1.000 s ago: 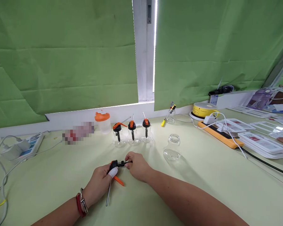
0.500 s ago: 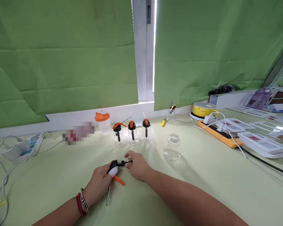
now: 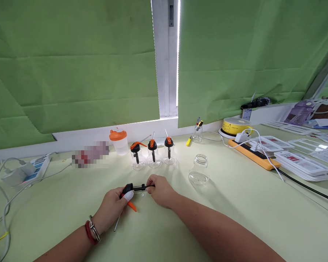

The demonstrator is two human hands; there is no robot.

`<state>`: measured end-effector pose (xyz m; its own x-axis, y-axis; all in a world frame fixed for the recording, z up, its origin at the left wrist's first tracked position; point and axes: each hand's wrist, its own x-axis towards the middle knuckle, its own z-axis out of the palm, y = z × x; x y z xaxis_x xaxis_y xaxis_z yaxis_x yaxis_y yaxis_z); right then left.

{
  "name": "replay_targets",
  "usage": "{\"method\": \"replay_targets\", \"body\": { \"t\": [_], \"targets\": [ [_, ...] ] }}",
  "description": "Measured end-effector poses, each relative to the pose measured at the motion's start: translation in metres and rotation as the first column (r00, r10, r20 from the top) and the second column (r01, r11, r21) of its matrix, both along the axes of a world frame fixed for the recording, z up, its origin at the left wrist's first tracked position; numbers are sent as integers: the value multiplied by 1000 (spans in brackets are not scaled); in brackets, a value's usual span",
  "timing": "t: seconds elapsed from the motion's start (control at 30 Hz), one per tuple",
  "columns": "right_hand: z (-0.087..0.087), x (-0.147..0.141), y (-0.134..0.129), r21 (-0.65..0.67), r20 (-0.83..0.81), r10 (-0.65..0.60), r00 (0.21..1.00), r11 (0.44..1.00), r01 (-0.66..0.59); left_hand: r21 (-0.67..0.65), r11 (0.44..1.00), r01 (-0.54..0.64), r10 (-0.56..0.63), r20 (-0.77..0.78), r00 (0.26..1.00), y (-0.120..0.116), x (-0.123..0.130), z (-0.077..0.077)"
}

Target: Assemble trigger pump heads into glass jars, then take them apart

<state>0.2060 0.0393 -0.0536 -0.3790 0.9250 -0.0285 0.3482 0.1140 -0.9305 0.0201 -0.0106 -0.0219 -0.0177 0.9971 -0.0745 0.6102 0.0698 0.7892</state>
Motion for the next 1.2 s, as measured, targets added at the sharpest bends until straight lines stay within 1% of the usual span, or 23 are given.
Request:
{"method": "replay_targets", "body": {
  "t": [0.1, 0.2, 0.3, 0.37, 0.47, 0.53, 0.63, 0.87, 0.9, 0.93, 0.97, 1.0, 1.03, 1.07, 1.1, 1.13, 1.17, 1.2],
  "targets": [
    [6, 10, 1, -75, -28, 16, 999, 997, -18, -43, 998, -39, 41, 36, 999, 4, -6, -1],
    [16, 26, 4, -86, 26, -2, 1000, 996, 4, 18, 996, -84, 84, -5, 996, 10, -15, -2],
    [25, 42, 10, 15, 144, -23, 989, 1000, 21, 65, 994, -92, 96, -56, 994, 14, -23, -3],
    [28, 49, 14, 92, 225, -45, 973, 995, 24, 85, 993, -82, 92, -121, 988, 15, -27, -2],
    [31, 52, 17, 174, 303, -88, 949, 984, 35, 86, 994, -61, 81, -254, 964, 15, -28, 1],
    [32, 51, 17, 213, 323, -98, 941, 977, 29, 68, 996, -52, 72, -330, 941, 15, -27, 3],
    [37, 50, 17, 255, 330, -119, 937, 966, 33, 59, 997, -57, 76, -411, 909, 14, -25, 5],
    [48, 54, 16, 299, 356, -192, 915, 951, 83, 76, 995, -67, 94, -457, 885, 12, -26, 6],
    [49, 55, 16, 297, 360, -198, 912, 951, 89, 105, 992, -65, 108, -478, 872, 12, -25, 6],
    [50, 55, 16, 293, 365, -203, 909, 951, 95, 165, 985, -51, 129, -506, 853, 11, -25, 6],
    [50, 56, 16, 287, 368, -208, 906, 952, 102, 256, 967, -13, 154, -537, 830, 9, -24, 6],
    [50, 56, 16, 280, 372, -211, 904, 954, 108, 361, 931, 53, 174, -568, 805, 7, -22, 6],
    [50, 57, 17, 273, 375, -213, 902, 955, 112, 455, 877, 153, 174, -599, 782, 4, -19, 6],
    [51, 57, 17, 269, 378, -214, 901, 956, 114, 515, 812, 274, 145, -633, 761, 0, -16, 7],
    [51, 58, 17, 268, 383, -215, 898, 957, 114, 528, 749, 401, 80, -673, 736, -5, -12, 7],
    [51, 59, 17, 270, 390, -216, 895, 956, 114, 493, 693, 526, -19, -716, 697, -10, -8, 8],
    [52, 60, 17, 273, 397, -218, 892, 956, 112, 429, 648, 629, -126, -754, 644, -14, -4, 9],
    [52, 60, 17, 278, 403, -217, 889, 955, 107, 367, 609, 703, -213, -779, 590, -19, 0, 9]
  ]
}}
